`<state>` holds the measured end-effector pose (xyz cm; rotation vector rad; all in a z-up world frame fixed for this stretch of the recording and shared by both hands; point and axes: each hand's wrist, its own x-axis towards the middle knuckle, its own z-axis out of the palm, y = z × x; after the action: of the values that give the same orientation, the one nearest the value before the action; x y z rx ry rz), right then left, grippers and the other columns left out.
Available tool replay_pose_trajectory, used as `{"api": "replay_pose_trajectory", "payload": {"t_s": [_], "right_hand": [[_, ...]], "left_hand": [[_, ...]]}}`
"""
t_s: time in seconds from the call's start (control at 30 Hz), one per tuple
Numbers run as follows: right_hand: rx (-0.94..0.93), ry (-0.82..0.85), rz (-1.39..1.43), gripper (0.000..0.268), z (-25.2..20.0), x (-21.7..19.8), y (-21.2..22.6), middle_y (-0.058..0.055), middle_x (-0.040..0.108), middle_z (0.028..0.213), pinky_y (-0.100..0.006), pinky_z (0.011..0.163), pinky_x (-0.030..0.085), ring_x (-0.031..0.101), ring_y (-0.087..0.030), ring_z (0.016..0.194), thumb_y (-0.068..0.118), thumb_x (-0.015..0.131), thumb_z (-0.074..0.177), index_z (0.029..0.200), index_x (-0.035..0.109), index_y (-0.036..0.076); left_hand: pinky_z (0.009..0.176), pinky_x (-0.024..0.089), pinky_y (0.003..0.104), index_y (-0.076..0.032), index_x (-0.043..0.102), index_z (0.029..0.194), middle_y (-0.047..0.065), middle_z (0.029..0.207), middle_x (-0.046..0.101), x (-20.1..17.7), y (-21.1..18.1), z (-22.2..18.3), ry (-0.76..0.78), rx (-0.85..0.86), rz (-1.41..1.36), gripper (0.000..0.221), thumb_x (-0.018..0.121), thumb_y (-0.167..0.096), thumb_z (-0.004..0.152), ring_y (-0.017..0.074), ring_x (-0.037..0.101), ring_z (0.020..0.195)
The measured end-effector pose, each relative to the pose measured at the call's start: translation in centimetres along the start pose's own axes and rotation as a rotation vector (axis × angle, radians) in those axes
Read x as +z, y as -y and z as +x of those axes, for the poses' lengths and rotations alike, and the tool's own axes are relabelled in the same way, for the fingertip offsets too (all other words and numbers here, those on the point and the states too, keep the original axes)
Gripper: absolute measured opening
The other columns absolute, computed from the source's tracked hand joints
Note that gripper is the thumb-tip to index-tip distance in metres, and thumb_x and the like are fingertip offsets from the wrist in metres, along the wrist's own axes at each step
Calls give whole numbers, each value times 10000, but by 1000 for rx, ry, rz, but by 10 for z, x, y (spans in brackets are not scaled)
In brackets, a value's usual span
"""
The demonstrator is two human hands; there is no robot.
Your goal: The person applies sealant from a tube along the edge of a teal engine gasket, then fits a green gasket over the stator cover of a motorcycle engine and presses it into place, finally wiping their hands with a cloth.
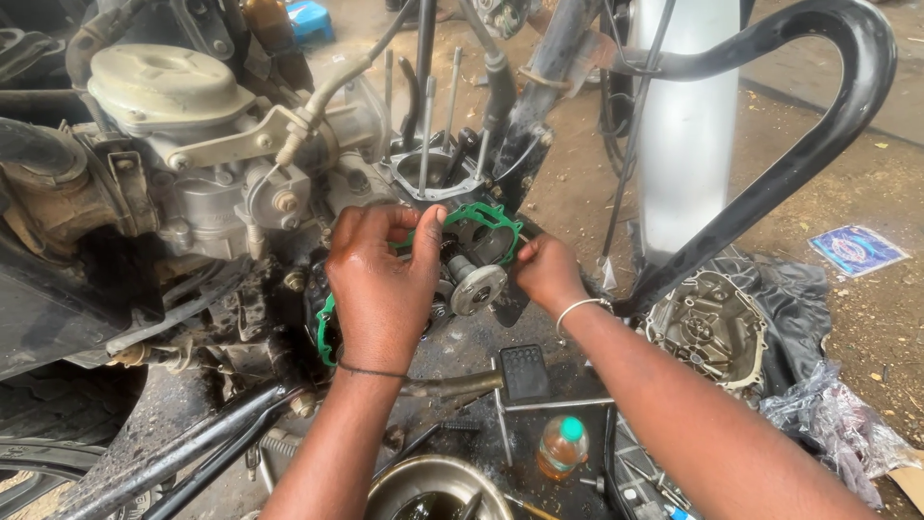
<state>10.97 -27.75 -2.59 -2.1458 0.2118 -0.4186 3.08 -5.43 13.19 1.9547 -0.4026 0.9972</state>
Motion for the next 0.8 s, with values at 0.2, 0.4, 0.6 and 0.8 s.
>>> {"api": "replay_pose_trajectory", "payload": {"t_s": [0.2,0.4,0.6,0.8], "right_hand": [[273,28,263,142,-5,2,16,-121,700,741,-339,593,514,654,-198,645,-19,770,794,845,640,7],[136,-60,232,164,-5,19,-1,-90,743,807,-300,662,569,711,-156,718,-5,788,781,923,707,-12],[152,-177,183,157,-6,32,3,-114,776,855,-307,705,586,743,-164,772,-16,741,819,976,732,-18],[130,-187,168,228,-11,28,-5,-107,775,869,-307,726,585,749,-173,803,-63,690,792,1017,694,-20]], "left_hand": [[653,519,345,-49,699,836,72,808,633,0,3,1,-26,-3,-7,235,864,-211,876,186,653,705],[640,520,337,-49,699,838,66,809,635,4,8,0,-21,-50,-30,238,860,-221,873,177,654,700],[644,515,334,-46,701,828,66,797,636,4,5,0,-23,-52,-24,244,864,-222,872,175,650,692],[638,517,328,-46,706,838,66,803,644,4,9,1,-33,-55,-32,230,862,-211,878,168,651,689]]}}
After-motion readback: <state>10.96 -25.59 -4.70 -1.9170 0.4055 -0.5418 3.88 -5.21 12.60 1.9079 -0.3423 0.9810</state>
